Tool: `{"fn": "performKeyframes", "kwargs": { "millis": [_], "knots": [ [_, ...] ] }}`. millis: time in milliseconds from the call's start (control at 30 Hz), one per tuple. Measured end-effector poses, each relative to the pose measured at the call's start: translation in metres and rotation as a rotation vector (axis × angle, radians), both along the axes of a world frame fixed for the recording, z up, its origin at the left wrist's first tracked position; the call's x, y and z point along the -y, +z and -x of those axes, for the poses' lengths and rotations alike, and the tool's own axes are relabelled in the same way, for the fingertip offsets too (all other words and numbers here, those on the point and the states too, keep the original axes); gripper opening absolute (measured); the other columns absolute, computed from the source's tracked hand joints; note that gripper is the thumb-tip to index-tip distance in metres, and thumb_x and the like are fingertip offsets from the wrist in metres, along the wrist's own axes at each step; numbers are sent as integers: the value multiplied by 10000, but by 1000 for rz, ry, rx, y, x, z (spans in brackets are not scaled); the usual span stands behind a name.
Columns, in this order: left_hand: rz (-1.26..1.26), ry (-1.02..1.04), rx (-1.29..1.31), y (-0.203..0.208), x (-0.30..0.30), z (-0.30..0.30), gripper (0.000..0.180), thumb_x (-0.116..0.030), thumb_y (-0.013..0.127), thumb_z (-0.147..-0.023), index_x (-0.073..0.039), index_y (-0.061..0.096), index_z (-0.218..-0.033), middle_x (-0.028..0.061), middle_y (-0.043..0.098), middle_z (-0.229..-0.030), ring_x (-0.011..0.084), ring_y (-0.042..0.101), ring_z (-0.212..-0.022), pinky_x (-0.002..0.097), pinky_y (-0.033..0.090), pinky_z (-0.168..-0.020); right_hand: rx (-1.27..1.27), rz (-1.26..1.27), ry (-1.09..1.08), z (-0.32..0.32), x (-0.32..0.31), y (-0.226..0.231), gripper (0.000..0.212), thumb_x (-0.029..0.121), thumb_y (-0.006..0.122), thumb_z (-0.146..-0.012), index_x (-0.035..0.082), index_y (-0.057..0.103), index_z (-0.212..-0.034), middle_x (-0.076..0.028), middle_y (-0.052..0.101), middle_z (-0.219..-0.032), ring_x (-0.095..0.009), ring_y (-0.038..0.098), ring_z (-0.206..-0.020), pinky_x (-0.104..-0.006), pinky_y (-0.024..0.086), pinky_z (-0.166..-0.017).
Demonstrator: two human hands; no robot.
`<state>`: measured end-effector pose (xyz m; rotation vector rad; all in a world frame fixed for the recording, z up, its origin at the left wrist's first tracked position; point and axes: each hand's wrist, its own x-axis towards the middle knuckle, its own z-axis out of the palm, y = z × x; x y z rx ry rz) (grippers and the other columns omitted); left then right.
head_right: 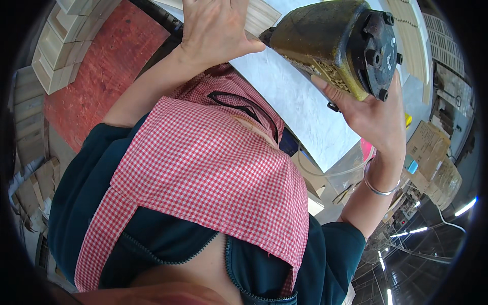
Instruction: Assemble wooden boxes using glue and a pneumatic nail gun at a workbench.
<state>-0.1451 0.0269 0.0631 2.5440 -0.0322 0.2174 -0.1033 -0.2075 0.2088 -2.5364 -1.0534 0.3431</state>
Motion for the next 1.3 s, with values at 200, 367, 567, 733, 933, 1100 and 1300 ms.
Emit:
{"fn": "performKeyframes", "kwargs": {
  "millis": [200, 367, 567, 733, 933, 1100, 1300],
  "knots": [
    [5, -8, 213, -5, -5, 3, 811, -441, 843, -626, 65, 551, -1188, 242, 536, -1174, 377, 482, -1155, 555, 295, -1091, -88, 123, -326, 21, -6, 2, 547, 246, 895, -769, -6, 626, -1174, -125, 745, -1027, -245, 736, -844, -305, 584, -686],
    [-4, -19, 408, -10, -9, 3, 779, -435, 833, -660, 61, 548, -1189, 246, 525, -1189, 379, 478, -1160, 550, 304, -1091, -62, -51, -230, 28, -6, 3, 530, 221, 882, -785, -9, 625, -1187, -136, 746, -1012, -246, 736, -838, -308, 586, -682],
    [-599, -75, 753, -16, -48, -8, 430, -233, 663, -859, 10, 566, -1199, 242, 537, -1195, 365, 517, -1158, 489, 398, -1030, -69, -76, -878, 51, 87, -5, 452, 208, 809, -837, -19, 625, -1182, -163, 724, -1038, -226, 712, -847, -309, 556, -667],
    [-392, -270, 648, -4, -88, -7, 185, -140, 526, -920, -48, 612, -1055, 159, 596, -1065, 307, 610, -1005, 397, 487, -905, 84, 220, -906, 109, 255, -54, 452, 233, 703, -893, -12, 589, -1256, -197, 713, -1045, -287, 701, -856, -364, 540, -703],
    [-568, -456, 414, 33, -20, -58, 115, -128, 516, -901, -68, 614, -907, 99, 619, -899, 298, 644, -827, 363, 521, -785, 323, 487, -1173, 185, 379, -148, 513, 230, 653, -903, 25, 542, -1360, -242, 702, -1068, -404, 693, -907, -453, 538, -766],
    [-681, -714, 17, 38, 84, -107, 126, -134, 533, -890, -55, 632, -891, 125, 641, -926, 307, 665, -874, 375, 526, -784, 255, 639, -1401, 225, 416, -187, 550, 243, 638, -908, 43, 521, -1407, -261, 696, -1096, -462, 677, -942, -485, 538, -790],
    [-352, -774, 106, -67, 139, -137, 146, -171, 580, -867, -40, 638, -894, 172, 651, -990, 332, 658, -934, 414, 516, -835, 176, 414, -1369, 191, 412, -161, 456, 277, 652, -920, -6, 636, -1277, -247, 706, -1104, -439, 684, -956, -458, 548, -816]
  ]
}}
